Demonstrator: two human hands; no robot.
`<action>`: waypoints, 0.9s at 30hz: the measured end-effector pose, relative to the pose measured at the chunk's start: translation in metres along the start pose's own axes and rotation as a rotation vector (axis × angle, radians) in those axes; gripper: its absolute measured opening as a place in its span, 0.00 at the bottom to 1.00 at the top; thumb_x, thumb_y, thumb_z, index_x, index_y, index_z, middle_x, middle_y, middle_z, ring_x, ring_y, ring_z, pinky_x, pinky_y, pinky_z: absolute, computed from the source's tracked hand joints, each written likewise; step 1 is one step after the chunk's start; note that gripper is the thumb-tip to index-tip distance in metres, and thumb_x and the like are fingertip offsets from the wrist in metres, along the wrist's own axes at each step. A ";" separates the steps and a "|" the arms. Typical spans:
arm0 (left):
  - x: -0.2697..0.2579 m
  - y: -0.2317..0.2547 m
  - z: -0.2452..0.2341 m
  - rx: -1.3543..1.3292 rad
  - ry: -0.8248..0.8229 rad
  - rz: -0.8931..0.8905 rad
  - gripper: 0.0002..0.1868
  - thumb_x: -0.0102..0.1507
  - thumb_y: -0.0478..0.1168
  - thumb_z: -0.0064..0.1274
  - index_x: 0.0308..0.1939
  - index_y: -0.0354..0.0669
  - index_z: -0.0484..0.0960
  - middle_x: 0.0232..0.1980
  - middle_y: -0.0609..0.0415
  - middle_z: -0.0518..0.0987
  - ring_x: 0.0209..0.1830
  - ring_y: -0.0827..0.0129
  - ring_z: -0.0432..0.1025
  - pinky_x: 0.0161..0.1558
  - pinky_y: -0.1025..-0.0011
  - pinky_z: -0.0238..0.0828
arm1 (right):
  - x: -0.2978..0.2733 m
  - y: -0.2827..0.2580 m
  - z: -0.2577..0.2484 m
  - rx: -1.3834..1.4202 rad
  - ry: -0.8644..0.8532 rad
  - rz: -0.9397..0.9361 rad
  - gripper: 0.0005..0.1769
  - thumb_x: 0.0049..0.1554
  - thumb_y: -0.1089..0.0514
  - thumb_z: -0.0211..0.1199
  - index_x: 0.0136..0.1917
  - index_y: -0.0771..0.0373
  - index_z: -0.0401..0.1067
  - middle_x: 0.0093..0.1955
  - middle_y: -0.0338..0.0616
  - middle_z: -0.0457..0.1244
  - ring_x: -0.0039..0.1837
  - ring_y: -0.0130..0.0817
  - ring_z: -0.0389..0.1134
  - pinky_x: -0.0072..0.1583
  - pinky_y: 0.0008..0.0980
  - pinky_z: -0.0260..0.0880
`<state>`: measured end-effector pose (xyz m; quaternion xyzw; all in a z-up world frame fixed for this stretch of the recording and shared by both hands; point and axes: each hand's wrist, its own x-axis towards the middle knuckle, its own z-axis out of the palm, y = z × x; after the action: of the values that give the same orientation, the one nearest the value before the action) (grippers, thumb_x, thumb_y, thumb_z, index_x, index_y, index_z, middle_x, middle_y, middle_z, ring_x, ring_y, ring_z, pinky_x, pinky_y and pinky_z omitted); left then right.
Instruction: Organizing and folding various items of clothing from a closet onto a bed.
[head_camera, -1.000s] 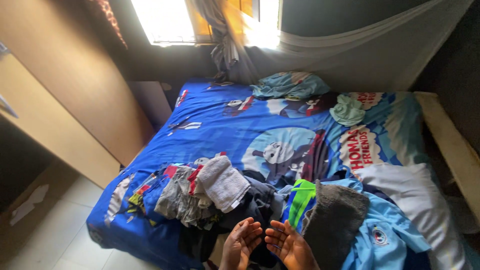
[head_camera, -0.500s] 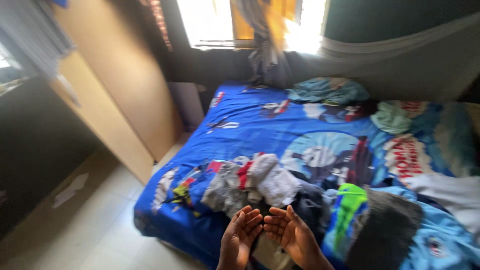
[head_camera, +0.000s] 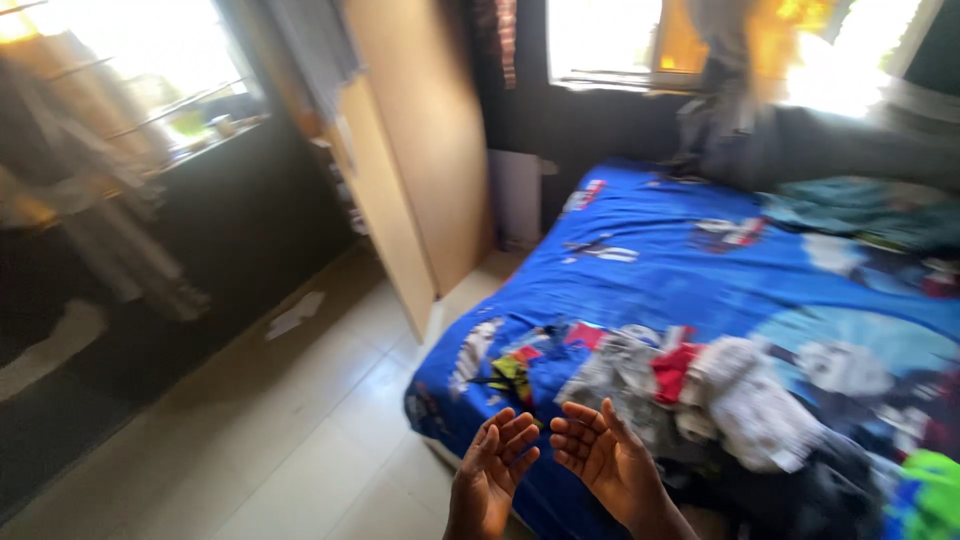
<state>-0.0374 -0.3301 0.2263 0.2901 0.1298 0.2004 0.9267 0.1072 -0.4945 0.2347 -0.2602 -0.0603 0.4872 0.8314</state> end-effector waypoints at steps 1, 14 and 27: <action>0.000 0.012 -0.009 -0.009 0.013 0.017 0.25 0.67 0.49 0.48 0.65 0.40 0.72 0.63 0.43 0.79 0.63 0.56 0.74 0.61 0.56 0.72 | 0.014 0.007 0.007 0.003 -0.028 0.038 0.36 0.59 0.33 0.53 0.62 0.68 0.70 0.54 0.56 0.70 0.55 0.46 0.72 0.58 0.46 0.73; 0.067 0.127 -0.189 -0.112 0.100 0.260 0.34 0.66 0.55 0.49 0.72 0.44 0.64 0.71 0.43 0.72 0.71 0.53 0.66 0.67 0.49 0.66 | 0.238 0.105 0.081 -0.005 -0.145 0.381 0.34 0.59 0.34 0.52 0.60 0.66 0.71 0.50 0.54 0.71 0.51 0.45 0.74 0.53 0.43 0.75; 0.178 0.200 -0.482 -0.045 -0.318 0.613 0.35 0.72 0.64 0.31 0.76 0.49 0.54 0.77 0.38 0.59 0.78 0.44 0.56 0.76 0.40 0.48 | 0.456 0.267 0.103 -0.054 -0.367 0.820 0.33 0.58 0.34 0.51 0.58 0.64 0.74 0.52 0.56 0.72 0.57 0.50 0.75 0.62 0.47 0.75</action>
<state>-0.1109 0.1335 -0.0622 0.3228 -0.1139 0.4243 0.8383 0.0993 0.0319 0.1219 -0.1936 -0.1115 0.8127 0.5381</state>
